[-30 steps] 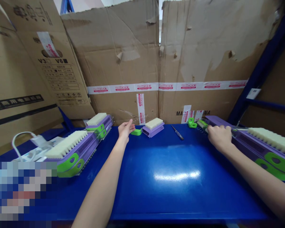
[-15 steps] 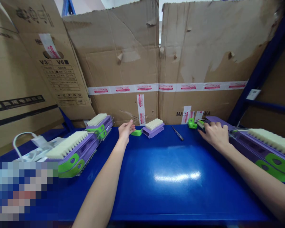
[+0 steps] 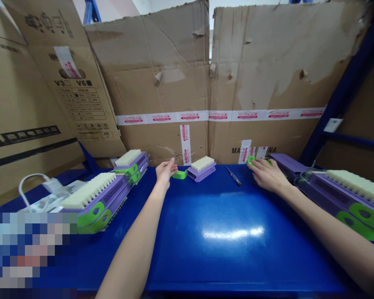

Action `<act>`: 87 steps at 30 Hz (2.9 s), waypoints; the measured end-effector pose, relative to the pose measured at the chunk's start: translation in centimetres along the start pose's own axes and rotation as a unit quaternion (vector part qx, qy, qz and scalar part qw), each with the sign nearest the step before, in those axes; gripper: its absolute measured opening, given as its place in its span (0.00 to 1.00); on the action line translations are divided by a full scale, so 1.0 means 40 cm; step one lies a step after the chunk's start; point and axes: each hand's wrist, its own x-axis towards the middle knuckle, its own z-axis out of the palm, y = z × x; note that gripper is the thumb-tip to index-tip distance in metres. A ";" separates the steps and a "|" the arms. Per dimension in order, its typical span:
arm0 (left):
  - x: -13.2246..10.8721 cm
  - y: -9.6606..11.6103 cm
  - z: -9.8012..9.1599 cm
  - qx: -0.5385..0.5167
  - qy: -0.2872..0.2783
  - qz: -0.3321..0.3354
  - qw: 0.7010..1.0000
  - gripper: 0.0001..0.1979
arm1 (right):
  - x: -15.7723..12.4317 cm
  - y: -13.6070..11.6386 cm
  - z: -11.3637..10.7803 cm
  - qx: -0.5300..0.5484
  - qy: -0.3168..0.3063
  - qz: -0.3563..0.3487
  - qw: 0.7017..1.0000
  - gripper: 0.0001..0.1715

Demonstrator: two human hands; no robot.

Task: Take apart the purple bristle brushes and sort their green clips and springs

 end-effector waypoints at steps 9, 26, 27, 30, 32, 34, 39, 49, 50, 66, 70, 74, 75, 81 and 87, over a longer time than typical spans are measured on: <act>0.005 -0.002 -0.001 0.002 -0.003 0.005 1.000 0.15 | 0.020 -0.011 0.022 -0.017 -0.038 0.005 0.999 0.20; -0.067 0.015 0.068 0.066 -0.265 0.005 0.962 0.23 | 0.127 -0.282 -0.128 0.164 0.200 -0.085 0.962 0.24; -0.077 0.015 0.076 0.071 -0.279 0.004 0.957 0.23 | 0.130 -0.294 -0.128 0.171 0.202 -0.088 0.960 0.21; -0.093 0.015 0.091 0.093 -0.287 0.004 0.953 0.24 | 0.125 -0.297 -0.117 0.178 0.201 -0.079 0.960 0.20; -0.087 0.014 0.090 0.111 -0.250 0.021 0.962 0.24 | 0.112 -0.266 -0.102 0.179 0.193 -0.044 0.964 0.21; -0.069 0.010 0.079 0.140 -0.190 0.062 0.970 0.22 | 0.096 -0.212 -0.083 0.182 0.178 0.026 0.967 0.23; -0.013 -0.009 0.020 0.274 -0.031 0.203 0.940 0.17 | 0.051 -0.060 -0.024 0.180 0.144 0.245 0.942 0.28; 0.001 -0.017 -0.025 0.451 0.023 0.224 0.864 0.15 | 0.006 0.017 0.027 0.110 0.015 0.329 0.938 0.27; -0.003 -0.015 -0.022 0.462 0.023 0.225 0.858 0.15 | 0.004 0.016 0.027 0.100 0.004 0.329 0.939 0.27; -0.021 -0.014 -0.024 0.588 0.030 0.261 0.765 0.13 | -0.001 0.009 0.044 0.067 0.042 0.302 0.950 0.24; -0.019 -0.021 -0.027 0.653 0.018 0.274 0.706 0.15 | 0.001 -0.001 0.034 0.072 0.058 0.302 0.949 0.24; -0.010 -0.019 -0.031 0.667 -0.043 0.177 0.722 0.14 | 0.013 -0.016 0.016 0.082 0.088 0.293 0.949 0.23; -0.006 -0.019 -0.034 0.658 -0.055 0.163 0.733 0.13 | 0.017 -0.022 0.010 0.084 0.099 0.286 0.949 0.23; 0.028 -0.038 -0.056 0.515 -0.191 0.192 0.813 0.09 | 0.046 -0.099 -0.047 0.109 0.168 0.178 0.963 0.22; 0.029 -0.053 -0.047 0.413 -0.249 0.163 0.861 0.12 | 0.071 -0.239 -0.126 0.180 0.195 0.002 0.964 0.21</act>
